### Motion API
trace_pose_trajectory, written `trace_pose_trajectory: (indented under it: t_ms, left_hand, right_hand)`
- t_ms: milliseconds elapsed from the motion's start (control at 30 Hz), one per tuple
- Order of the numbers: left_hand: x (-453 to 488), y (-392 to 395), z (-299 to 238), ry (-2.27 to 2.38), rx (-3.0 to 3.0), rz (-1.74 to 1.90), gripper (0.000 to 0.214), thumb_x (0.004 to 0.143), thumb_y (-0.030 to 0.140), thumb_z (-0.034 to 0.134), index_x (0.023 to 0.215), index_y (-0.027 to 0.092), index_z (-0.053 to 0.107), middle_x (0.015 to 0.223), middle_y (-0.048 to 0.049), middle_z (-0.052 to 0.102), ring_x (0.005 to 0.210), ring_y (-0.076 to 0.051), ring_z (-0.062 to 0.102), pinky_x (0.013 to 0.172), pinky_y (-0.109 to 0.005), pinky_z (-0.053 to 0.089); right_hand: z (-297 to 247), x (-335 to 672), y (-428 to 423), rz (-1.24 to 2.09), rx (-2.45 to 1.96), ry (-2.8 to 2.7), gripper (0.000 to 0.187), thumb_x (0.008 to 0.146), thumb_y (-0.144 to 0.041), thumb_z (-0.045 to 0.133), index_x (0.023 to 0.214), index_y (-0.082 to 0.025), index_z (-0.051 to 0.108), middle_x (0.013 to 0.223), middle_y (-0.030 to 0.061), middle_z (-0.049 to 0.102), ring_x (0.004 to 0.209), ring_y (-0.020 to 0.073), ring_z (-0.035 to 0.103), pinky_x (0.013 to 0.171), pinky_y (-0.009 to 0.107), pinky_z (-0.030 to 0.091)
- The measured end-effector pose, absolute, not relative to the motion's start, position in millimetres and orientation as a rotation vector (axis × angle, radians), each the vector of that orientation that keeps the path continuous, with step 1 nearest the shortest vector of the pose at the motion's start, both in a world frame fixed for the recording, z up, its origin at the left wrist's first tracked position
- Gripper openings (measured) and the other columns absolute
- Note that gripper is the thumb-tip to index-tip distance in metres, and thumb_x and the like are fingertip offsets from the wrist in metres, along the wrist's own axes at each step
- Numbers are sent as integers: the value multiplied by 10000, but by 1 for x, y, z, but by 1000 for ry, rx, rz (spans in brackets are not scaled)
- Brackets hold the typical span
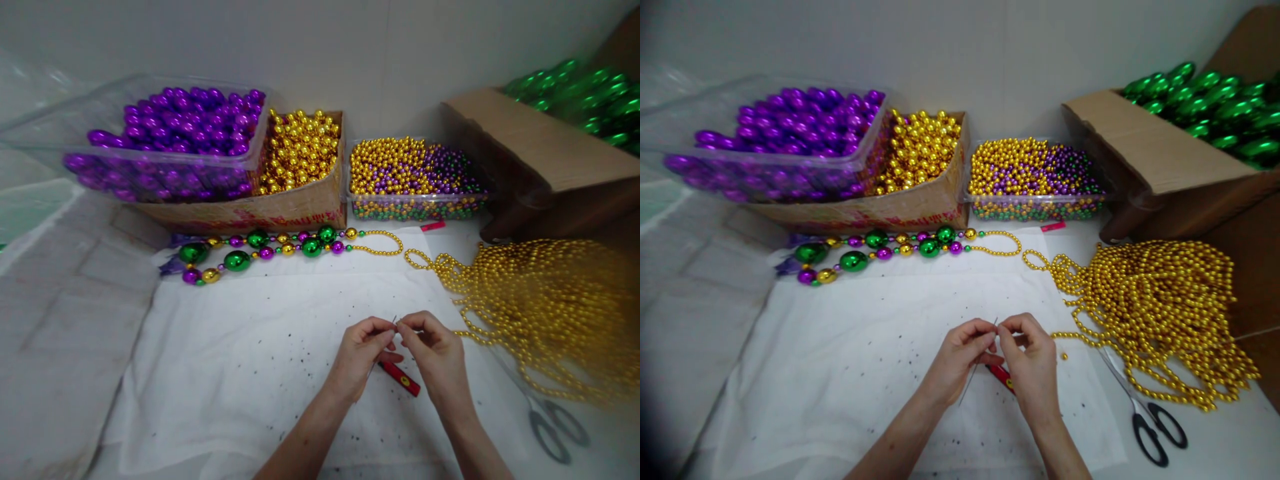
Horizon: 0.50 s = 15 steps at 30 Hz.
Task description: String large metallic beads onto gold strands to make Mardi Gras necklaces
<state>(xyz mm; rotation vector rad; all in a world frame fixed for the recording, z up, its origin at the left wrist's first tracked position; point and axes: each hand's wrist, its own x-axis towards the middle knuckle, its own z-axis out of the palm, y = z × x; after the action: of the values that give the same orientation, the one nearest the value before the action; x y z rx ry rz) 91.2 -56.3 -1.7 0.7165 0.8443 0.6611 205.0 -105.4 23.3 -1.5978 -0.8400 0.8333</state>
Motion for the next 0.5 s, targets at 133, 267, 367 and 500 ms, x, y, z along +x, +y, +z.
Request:
trace_pose_trajectory:
  t_ms: [133, 267, 367, 500]
  left_hand:
    - [91, -56, -4, 843, 729, 647, 178, 698, 248, 720, 804, 115, 667, 681, -9, 584, 621, -116, 575, 622, -300, 562]
    - [90, -57, -6, 837, 734, 633, 193, 701, 265, 719, 812, 116, 667, 686, -9, 590, 603, -121, 590, 616, -298, 553]
    - [90, -57, -6, 836, 729, 645, 193, 692, 262, 727, 805, 117, 669, 687, -9, 590, 615, -121, 586, 626, -306, 558]
    - [91, -57, -4, 838, 731, 643, 198, 673, 262, 743, 786, 115, 672, 684, -9, 590, 626, -120, 574, 632, -311, 564]
  right_hand:
    - [22, 205, -106, 834, -1589, -841, 110, 793, -255, 607, 709, -187, 624, 693, -16, 600, 671, 148, 555, 633, 271, 439]
    - [22, 206, -106, 817, -1592, -848, 115, 794, -251, 611, 700, -185, 625, 688, -19, 597, 671, 144, 556, 637, 265, 440]
    - [20, 206, -107, 815, -1601, -847, 116, 791, -258, 614, 702, -185, 630, 690, -15, 604, 668, 150, 562, 629, 269, 446]
    - [18, 206, -106, 816, -1600, -838, 115, 783, -266, 616, 703, -186, 637, 690, -7, 616, 663, 158, 567, 629, 280, 455]
